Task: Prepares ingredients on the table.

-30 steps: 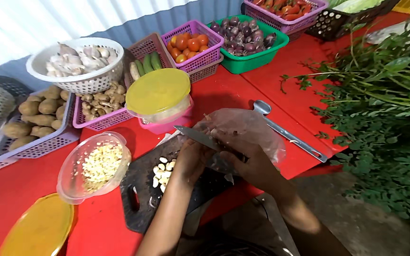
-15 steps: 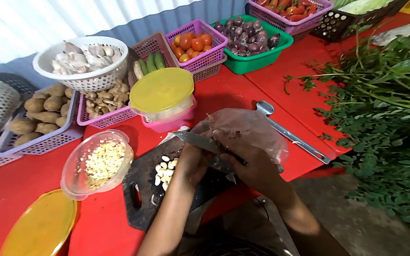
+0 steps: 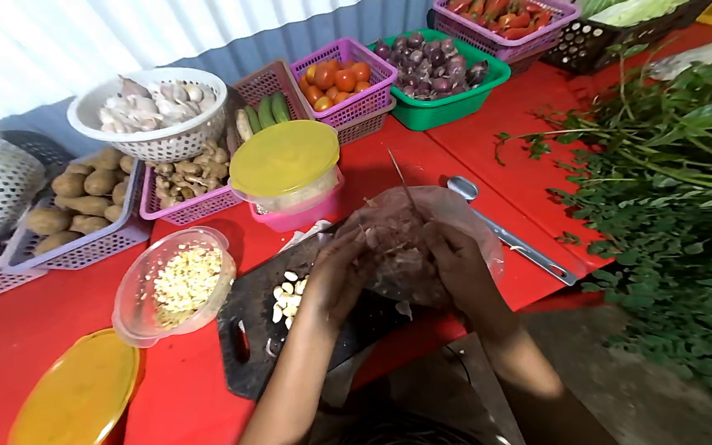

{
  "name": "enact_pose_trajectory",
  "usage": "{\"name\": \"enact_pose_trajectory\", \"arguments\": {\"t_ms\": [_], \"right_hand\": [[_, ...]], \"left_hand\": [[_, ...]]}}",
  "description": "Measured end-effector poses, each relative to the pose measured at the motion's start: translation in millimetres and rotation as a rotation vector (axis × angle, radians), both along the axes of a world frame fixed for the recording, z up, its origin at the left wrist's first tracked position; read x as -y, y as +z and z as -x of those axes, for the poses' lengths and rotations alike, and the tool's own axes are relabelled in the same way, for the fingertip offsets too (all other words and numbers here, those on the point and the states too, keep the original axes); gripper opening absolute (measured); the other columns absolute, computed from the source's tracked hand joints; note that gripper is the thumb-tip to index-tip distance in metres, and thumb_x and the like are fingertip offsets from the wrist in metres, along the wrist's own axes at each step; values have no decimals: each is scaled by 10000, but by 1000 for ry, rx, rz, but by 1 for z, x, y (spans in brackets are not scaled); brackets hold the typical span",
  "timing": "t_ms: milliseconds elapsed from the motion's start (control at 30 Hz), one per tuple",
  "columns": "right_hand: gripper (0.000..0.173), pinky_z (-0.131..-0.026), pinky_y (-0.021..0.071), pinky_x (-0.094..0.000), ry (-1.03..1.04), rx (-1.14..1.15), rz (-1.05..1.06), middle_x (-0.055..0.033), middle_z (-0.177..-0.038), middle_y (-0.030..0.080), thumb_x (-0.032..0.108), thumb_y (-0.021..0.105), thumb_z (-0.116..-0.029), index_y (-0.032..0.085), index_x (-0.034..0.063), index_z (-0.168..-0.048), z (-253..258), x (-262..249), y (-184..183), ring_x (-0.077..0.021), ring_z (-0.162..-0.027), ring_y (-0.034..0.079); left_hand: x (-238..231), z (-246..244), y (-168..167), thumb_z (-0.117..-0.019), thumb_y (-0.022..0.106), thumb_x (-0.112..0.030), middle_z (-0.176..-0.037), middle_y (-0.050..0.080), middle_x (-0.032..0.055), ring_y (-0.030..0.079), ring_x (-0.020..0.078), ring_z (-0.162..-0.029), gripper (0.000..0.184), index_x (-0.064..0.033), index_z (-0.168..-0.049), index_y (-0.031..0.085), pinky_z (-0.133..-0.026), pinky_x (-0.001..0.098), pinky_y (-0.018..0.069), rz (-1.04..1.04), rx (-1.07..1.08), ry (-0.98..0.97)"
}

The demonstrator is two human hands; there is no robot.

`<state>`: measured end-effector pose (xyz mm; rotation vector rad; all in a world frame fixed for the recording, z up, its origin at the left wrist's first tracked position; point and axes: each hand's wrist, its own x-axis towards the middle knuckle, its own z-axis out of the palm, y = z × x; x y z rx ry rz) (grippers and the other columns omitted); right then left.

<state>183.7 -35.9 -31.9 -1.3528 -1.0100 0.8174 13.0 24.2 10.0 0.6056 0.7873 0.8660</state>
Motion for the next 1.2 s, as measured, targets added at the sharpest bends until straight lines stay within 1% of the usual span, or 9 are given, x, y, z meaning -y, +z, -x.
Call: {"name": "enact_pose_trajectory", "arguments": {"t_ms": [33, 133, 233, 333, 433, 533, 700, 967, 1200], "right_hand": [[252, -514, 438, -159, 14, 41, -2, 76, -722, 537, 215, 461, -1075, 659, 64, -1043, -1, 1, 1, 14, -549, 480], [388, -637, 474, -131, 142, 182, -82, 39, -903, 655, 248, 532, -1051, 622, 15, -1347, 10, 10, 4, 56, -692, 542], [450, -860, 523, -146, 200, 366, -214, -27, -1179, 717, 331, 559, -1042, 624, 43, -1381, 20, 13, -1, 51, -953, 636], [478, -875, 548, -249, 164, 494, -221, -48, -1228, 713, 426, 538, -1044, 637, 121, -1398, 22, 11, -6, -42, -991, 666], [476, -947, 552, -317, 144, 550, -229, -74, -1292, 694, 423, 517, -1054, 630, 130, -1411, 22, 10, -9, -107, -1102, 676], [444, -922, 563, -310, 118, 543, -266, -71, -1247, 710, 395, 519, -1059, 653, 124, -1384, 23, 8, -13, -106, -1072, 684], [480, -897, 512, -171, 180, 444, -231, -49, -1249, 698, 386, 540, -1052, 615, 74, -1409, 25, 14, -8, 15, -1007, 637], [477, -835, 583, -351, 108, 632, -245, -99, -1217, 711, 428, 457, -1076, 635, 139, -1410, 28, 16, -7, -156, -1009, 702], [465, -824, 573, -320, 104, 613, -276, -96, -1194, 708, 405, 461, -1080, 627, 127, -1415, 27, 14, -10, -132, -970, 688]], "left_hand": [[-1, 0, 1, -1059, 455, -27, -998, 706, 124, 706, 155, -812, 226, 34, -1226, 595, -775, 267, 601, 2, -6, 8], [-3, 0, 0, -1056, 466, -19, -1015, 718, 131, 724, 176, -859, 242, 38, -1249, 600, -812, 288, 608, 6, 3, 27], [-2, -1, -5, -1060, 424, -17, -947, 699, 111, 712, 175, -825, 199, 2, -1172, 587, -790, 302, 609, 0, 39, 34], [0, -2, -4, -1075, 402, -45, -949, 698, 112, 708, 169, -826, 214, -1, -1178, 585, -787, 298, 606, 8, 50, 47], [1, -1, -4, -1076, 395, -36, -961, 693, 104, 705, 159, -828, 217, 4, -1194, 572, -794, 293, 604, -12, 44, 37], [3, 0, -4, -1057, 431, 3, -960, 705, 109, 715, 164, -842, 193, 12, -1165, 591, -810, 293, 608, -45, 49, 24], [3, 1, -4, -1069, 398, -12, -969, 698, 112, 707, 158, -834, 235, 23, -1207, 586, -800, 289, 604, -69, 46, 18], [4, 0, -1, -1071, 405, -14, -942, 704, 118, 712, 161, -828, 231, 38, -1174, 605, -807, 296, 607, -77, 22, 52], [6, 0, 0, -1062, 419, 10, -944, 706, 112, 710, 151, -829, 224, 54, -1178, 606, -816, 291, 605, -166, -2, 22]]}}
